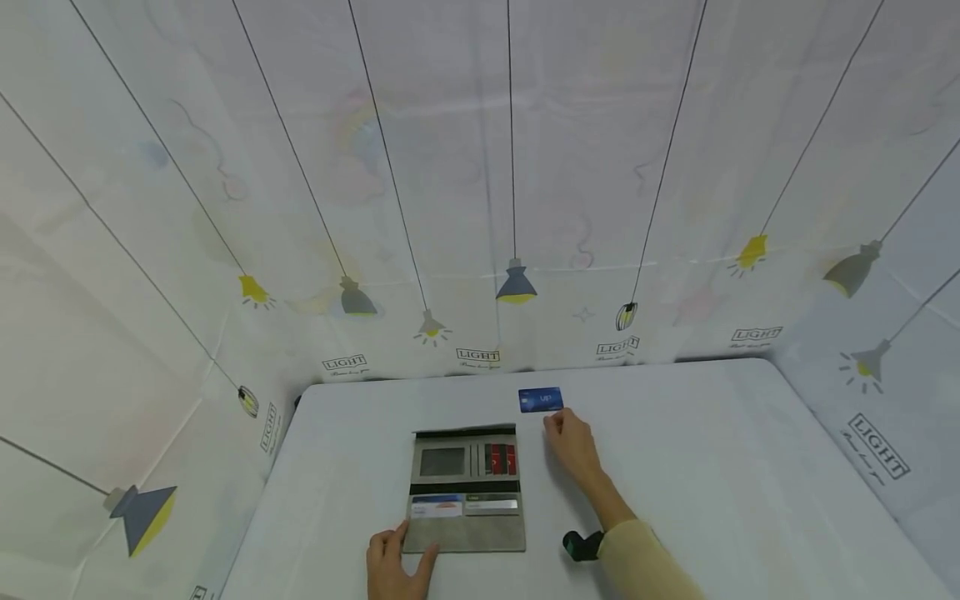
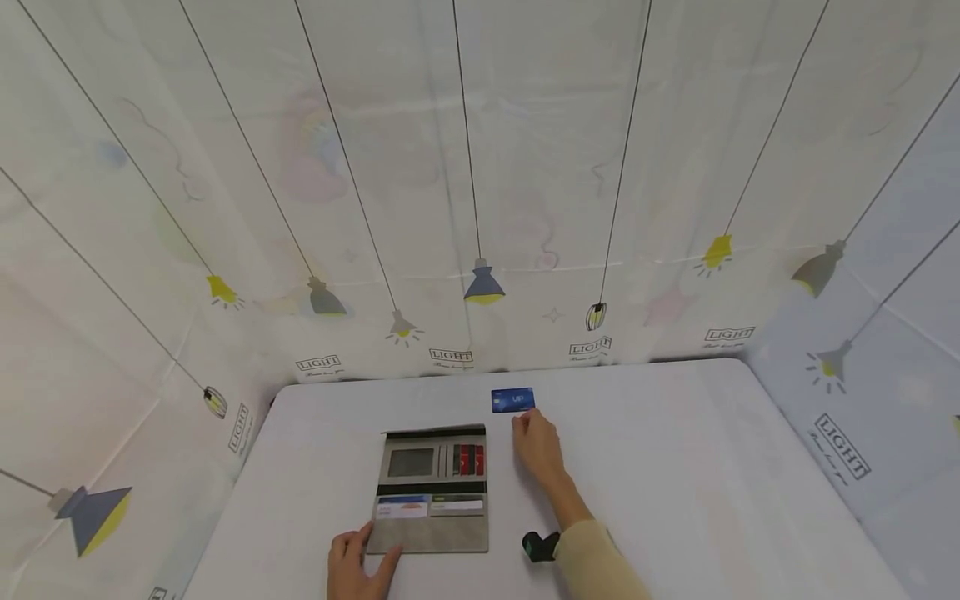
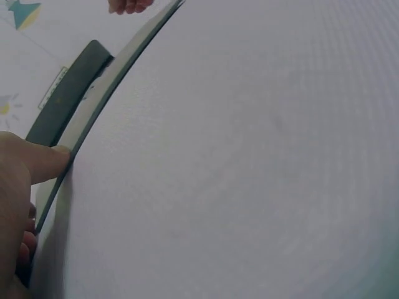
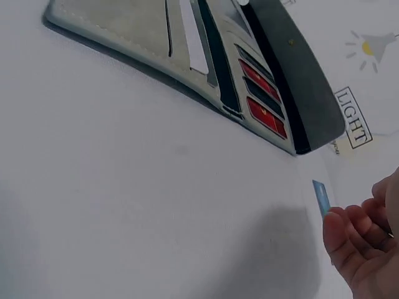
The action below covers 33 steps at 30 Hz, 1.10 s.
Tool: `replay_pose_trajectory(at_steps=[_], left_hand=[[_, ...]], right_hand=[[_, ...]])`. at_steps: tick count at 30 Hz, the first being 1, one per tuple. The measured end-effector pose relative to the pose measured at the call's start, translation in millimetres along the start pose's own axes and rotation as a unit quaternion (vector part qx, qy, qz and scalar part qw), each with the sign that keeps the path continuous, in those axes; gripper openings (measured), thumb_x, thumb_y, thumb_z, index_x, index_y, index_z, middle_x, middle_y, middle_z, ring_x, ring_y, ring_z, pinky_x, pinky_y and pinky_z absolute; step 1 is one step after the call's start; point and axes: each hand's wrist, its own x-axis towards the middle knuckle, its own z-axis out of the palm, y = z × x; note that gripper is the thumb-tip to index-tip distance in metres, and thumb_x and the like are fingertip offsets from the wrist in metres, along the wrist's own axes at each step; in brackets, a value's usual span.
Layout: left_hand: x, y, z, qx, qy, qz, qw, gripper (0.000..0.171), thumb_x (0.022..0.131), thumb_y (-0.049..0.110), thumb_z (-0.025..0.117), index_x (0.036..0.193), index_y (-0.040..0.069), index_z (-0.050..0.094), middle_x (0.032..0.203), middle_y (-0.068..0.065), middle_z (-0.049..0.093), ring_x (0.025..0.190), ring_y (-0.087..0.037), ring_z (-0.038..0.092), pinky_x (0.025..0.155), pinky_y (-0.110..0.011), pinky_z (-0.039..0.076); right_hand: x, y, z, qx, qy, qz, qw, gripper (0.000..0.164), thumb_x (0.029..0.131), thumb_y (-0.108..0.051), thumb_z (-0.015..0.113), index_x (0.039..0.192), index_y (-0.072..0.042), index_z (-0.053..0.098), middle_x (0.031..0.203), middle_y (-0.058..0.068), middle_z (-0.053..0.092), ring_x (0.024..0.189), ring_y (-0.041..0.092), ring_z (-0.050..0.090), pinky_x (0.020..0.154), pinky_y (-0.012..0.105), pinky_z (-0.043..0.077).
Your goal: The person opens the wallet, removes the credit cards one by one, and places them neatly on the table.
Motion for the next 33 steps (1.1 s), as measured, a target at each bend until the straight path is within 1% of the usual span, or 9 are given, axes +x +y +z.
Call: replay_pose_trajectory(at_steps=[2, 7, 11, 15, 20, 23, 26, 29, 33], left_hand=[[0.1, -0.5, 0.0, -0.002, 0.0, 0.005, 1.0, 0.064, 0.071, 0.04, 0.089, 0.118, 0.001, 0.07, 0.1, -0.009, 0.052, 0.094, -0.021, 0.052, 0.081, -0.044, 0.049], [0.0, -3.1, 0.9, -0.006, 0.017, 0.02, 0.9996, 0.062, 0.071, 0.037, 0.089, 0.117, -0.001, 0.071, 0.098, -0.009, 0.051, 0.091, -0.02, 0.051, 0.079, -0.042, 0.049], [0.6, -3.0, 0.7, -0.009, 0.027, 0.025, 0.9993, 0.061, 0.07, 0.036, 0.09, 0.116, -0.001, 0.072, 0.096, -0.008, 0.051, 0.089, -0.019, 0.05, 0.077, -0.041, 0.048], [0.3, -2.6, 0.4, -0.01, 0.02, 0.021, 0.9995, 0.062, 0.071, 0.037, 0.089, 0.117, -0.001, 0.071, 0.097, -0.009, 0.051, 0.088, -0.019, 0.05, 0.077, -0.041, 0.048], [0.6, -3.1, 1.5, -0.012, 0.007, 0.017, 0.9998, 0.063, 0.071, 0.038, 0.088, 0.117, -0.002, 0.071, 0.098, -0.009, 0.051, 0.089, -0.021, 0.05, 0.077, -0.041, 0.047], [1.0, -3.5, 2.0, -0.011, 0.004, 0.02, 0.9997, 0.064, 0.072, 0.039, 0.088, 0.117, -0.002, 0.071, 0.098, -0.009, 0.051, 0.089, -0.021, 0.05, 0.077, -0.041, 0.047], [0.2, -3.9, 2.5, -0.009, 0.012, 0.023, 0.9996, 0.063, 0.071, 0.038, 0.088, 0.117, -0.001, 0.071, 0.098, -0.009, 0.051, 0.089, -0.021, 0.051, 0.078, -0.042, 0.048], [-0.4, -3.6, 2.1, -0.008, 0.02, 0.024, 0.9995, 0.063, 0.071, 0.038, 0.089, 0.117, -0.001, 0.071, 0.097, -0.009, 0.052, 0.089, -0.021, 0.051, 0.078, -0.042, 0.048], [0.3, -1.8, 0.3, -0.011, 0.013, 0.02, 0.9997, 0.064, 0.071, 0.038, 0.088, 0.117, -0.002, 0.071, 0.098, -0.01, 0.052, 0.09, -0.022, 0.052, 0.078, -0.043, 0.048]], right_hand=[[-4, -6, 1, 0.015, 0.011, -0.005, 1.0, 0.025, 0.102, -0.025, 0.055, 0.105, -0.002, 0.064, 0.087, 0.009, 0.063, 0.075, 0.018, 0.054, 0.064, 0.027, 0.043], [-15, -21, 6, 0.041, 0.032, -0.037, 0.998, 0.019, 0.1, -0.022, 0.06, 0.101, -0.003, 0.064, 0.083, 0.006, 0.062, 0.075, 0.016, 0.052, 0.064, 0.025, 0.043], [-23, -31, 11, 0.053, 0.036, -0.058, 0.996, 0.017, 0.098, -0.021, 0.064, 0.102, -0.004, 0.063, 0.082, 0.005, 0.062, 0.073, 0.014, 0.053, 0.063, 0.024, 0.045], [-30, -37, 16, 0.062, 0.034, -0.061, 0.996, 0.019, 0.097, -0.021, 0.066, 0.104, -0.005, 0.063, 0.083, 0.004, 0.063, 0.073, 0.013, 0.054, 0.063, 0.023, 0.046], [-39, -43, 20, 0.075, 0.009, -0.067, 0.995, 0.02, 0.094, -0.019, 0.069, 0.107, -0.004, 0.064, 0.086, 0.003, 0.063, 0.075, 0.011, 0.055, 0.066, 0.023, 0.048], [-45, -46, 23, 0.073, -0.013, -0.094, 0.993, 0.024, 0.093, -0.017, 0.071, 0.108, -0.001, 0.064, 0.088, 0.003, 0.063, 0.075, 0.01, 0.055, 0.065, 0.022, 0.048], [-51, -47, 27, 0.068, -0.032, -0.126, 0.989, 0.027, 0.091, -0.017, 0.074, 0.109, 0.001, 0.063, 0.089, 0.004, 0.062, 0.075, 0.009, 0.055, 0.065, 0.021, 0.049], [-57, -49, 32, 0.059, -0.043, -0.154, 0.985, 0.027, 0.09, -0.016, 0.074, 0.109, 0.0, 0.063, 0.091, 0.005, 0.062, 0.076, 0.009, 0.055, 0.066, 0.02, 0.049], [-65, -54, 36, 0.061, -0.058, -0.171, 0.982, 0.026, 0.09, -0.015, 0.074, 0.109, -0.001, 0.063, 0.093, 0.005, 0.063, 0.078, 0.009, 0.056, 0.068, 0.02, 0.05]])
